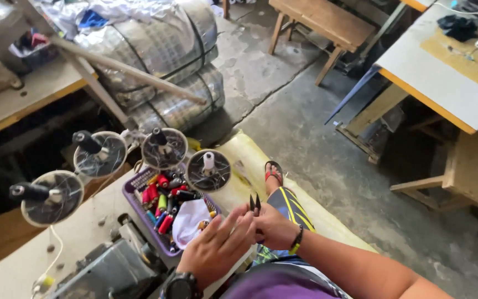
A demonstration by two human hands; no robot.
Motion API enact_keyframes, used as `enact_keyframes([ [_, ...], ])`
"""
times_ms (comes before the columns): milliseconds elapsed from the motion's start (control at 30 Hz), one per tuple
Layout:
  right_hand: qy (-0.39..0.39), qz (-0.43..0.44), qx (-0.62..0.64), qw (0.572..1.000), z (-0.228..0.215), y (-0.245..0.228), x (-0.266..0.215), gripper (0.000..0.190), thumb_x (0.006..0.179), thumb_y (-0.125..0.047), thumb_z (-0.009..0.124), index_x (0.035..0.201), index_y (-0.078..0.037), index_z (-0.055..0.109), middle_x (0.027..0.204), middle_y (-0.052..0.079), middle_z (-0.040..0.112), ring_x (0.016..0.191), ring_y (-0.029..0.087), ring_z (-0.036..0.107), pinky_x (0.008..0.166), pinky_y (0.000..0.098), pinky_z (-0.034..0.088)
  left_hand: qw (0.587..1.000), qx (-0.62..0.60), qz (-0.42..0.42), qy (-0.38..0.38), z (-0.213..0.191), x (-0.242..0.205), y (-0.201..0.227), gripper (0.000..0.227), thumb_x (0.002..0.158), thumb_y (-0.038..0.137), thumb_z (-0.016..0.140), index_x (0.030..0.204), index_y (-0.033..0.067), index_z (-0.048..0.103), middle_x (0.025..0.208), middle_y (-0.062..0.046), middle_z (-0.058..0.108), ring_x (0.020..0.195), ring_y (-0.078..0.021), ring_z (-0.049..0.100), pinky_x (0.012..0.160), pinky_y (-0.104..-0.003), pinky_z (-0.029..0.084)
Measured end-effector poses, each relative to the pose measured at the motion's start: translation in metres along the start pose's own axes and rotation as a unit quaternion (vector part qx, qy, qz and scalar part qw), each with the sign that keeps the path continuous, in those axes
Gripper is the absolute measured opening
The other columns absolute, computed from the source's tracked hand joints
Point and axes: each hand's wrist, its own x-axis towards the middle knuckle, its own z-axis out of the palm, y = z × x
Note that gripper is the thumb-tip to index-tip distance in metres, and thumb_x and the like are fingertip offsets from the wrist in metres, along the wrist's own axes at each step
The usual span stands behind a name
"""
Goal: Threading an industrial overlock sewing machine by guiding multiple threads through various tension disks and eyelets.
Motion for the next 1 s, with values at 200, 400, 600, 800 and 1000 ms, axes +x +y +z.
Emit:
enact_keyframes([
  [200, 0.001, -0.081, -0.2, 0.977, 0.001, -0.025, -0.006, 0.01, 0.085, 0.007, 0.076, 0.089, 0.004, 0.068, 0.055, 0.026, 0.066, 0.038, 0.026, 0.061, 0.033, 0.0283, 0.041, 0.995, 0.007, 0.014, 0.101, -0.022, 0.027, -0.027, 0.028, 0.099, 0.005, 0.04, 0.084, 0.0042, 0.063, 0.077, -0.011, 0.055, 0.081, -0.0305, 0.066, 0.112, -0.046, 0.051],
  [400, 0.131, -0.276, -0.574, 0.76, 0.044, -0.105, 0.041, 0.011, 0.093, -0.018, 0.074, 0.089, -0.01, 0.08, 0.055, 0.012, 0.066, 0.049, 0.014, 0.057, 0.05, 0.0283, 0.048, 0.99, 0.071, -0.014, 0.118, -0.055, 0.031, -0.05, 0.023, 0.095, 0.0, 0.048, 0.079, 0.0009, 0.065, 0.07, -0.014, 0.047, 0.062, -0.0309, 0.05, 0.075, -0.044, 0.058],
  [600, 0.062, -0.31, -0.88, 0.355, 0.071, -0.112, 0.135, 0.056, 0.083, -0.049, 0.078, 0.13, -0.021, 0.067, 0.114, 0.013, 0.062, 0.075, 0.043, 0.073, 0.064, 0.0535, 0.063, 0.983, 0.097, -0.014, 0.154, -0.075, 0.055, -0.046, 0.026, 0.098, 0.002, 0.047, 0.081, 0.003, 0.067, 0.072, -0.013, 0.05, 0.063, -0.0281, 0.051, 0.065, -0.037, 0.053],
  [800, -0.003, -0.126, -0.934, 0.334, 0.055, -0.098, 0.18, 0.01, 0.083, -0.016, 0.071, 0.075, -0.012, 0.075, 0.065, 0.01, 0.072, 0.067, 0.035, 0.077, 0.053, 0.0456, 0.061, 0.983, 0.101, -0.024, 0.151, -0.075, 0.056, -0.044, 0.023, 0.097, 0.002, 0.051, 0.083, 0.0038, 0.068, 0.071, -0.011, 0.051, 0.063, -0.0244, 0.052, 0.061, -0.033, 0.052],
  [1000, -0.112, -0.376, -0.915, 0.095, 0.015, -0.082, 0.185, 0.021, 0.07, -0.006, 0.069, 0.054, -0.019, 0.068, 0.053, -0.003, 0.056, 0.055, 0.019, 0.061, 0.044, 0.0439, 0.058, 0.987, 0.099, -0.024, 0.127, -0.049, 0.049, -0.046, 0.02, 0.095, 0.005, 0.048, 0.09, 0.0045, 0.067, 0.075, -0.01, 0.053, 0.066, -0.0239, 0.056, 0.059, -0.031, 0.051],
])
